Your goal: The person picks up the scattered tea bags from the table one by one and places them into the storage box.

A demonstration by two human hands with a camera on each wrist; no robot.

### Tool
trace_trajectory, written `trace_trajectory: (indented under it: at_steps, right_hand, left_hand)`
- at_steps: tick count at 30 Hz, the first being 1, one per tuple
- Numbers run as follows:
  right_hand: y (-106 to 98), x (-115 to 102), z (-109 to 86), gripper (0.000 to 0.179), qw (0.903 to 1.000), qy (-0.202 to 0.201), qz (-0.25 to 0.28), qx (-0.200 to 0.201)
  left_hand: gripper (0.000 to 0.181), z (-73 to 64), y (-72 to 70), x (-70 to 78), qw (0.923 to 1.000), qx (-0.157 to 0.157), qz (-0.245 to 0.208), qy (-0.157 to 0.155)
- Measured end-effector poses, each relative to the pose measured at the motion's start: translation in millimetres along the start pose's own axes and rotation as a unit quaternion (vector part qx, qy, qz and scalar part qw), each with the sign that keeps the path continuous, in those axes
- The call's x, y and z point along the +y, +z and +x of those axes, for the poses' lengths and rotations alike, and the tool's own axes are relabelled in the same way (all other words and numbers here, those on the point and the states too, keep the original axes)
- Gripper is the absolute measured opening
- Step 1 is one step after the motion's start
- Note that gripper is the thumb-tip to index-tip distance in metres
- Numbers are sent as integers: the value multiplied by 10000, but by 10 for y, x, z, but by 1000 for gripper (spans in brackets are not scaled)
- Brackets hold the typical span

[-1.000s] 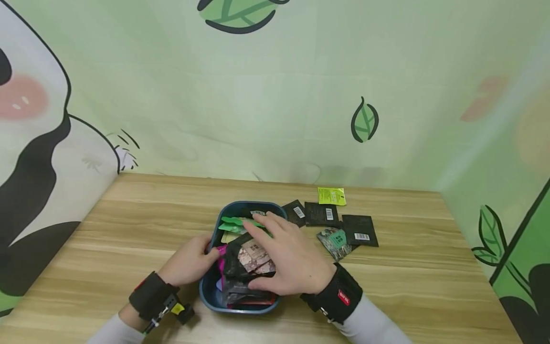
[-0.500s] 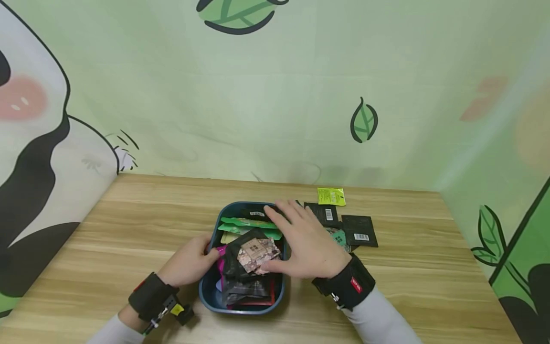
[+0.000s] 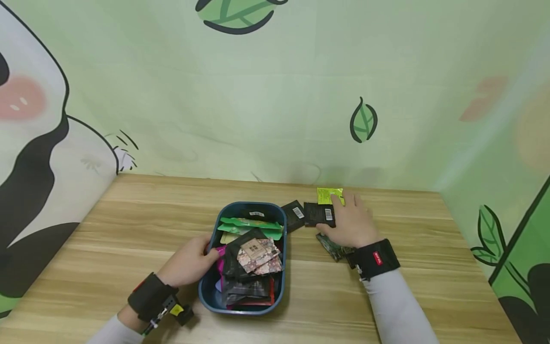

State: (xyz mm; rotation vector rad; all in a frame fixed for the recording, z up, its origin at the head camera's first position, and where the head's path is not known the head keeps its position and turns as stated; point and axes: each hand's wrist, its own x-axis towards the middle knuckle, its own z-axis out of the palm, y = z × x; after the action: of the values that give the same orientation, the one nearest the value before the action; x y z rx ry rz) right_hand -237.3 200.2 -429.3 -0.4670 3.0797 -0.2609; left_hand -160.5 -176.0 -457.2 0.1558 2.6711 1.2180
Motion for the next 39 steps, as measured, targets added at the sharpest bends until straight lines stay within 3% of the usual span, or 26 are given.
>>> trace_trajectory:
  at_steps: [8, 20, 39]
  right_hand:
    - [73, 304, -7, 98, 9979, 519, 133, -354]
    - [92, 408, -40, 94, 9913, 1046, 101, -792]
    - [98, 488, -16, 67, 9907, 1215, 58, -603]
  left_hand:
    - [19, 2, 1, 0, 10000, -19, 11, -46]
    - [19, -3, -3, 9, 9999, -1, 54, -92]
    - [17, 2, -5, 0, 9999, 38, 132, -10]
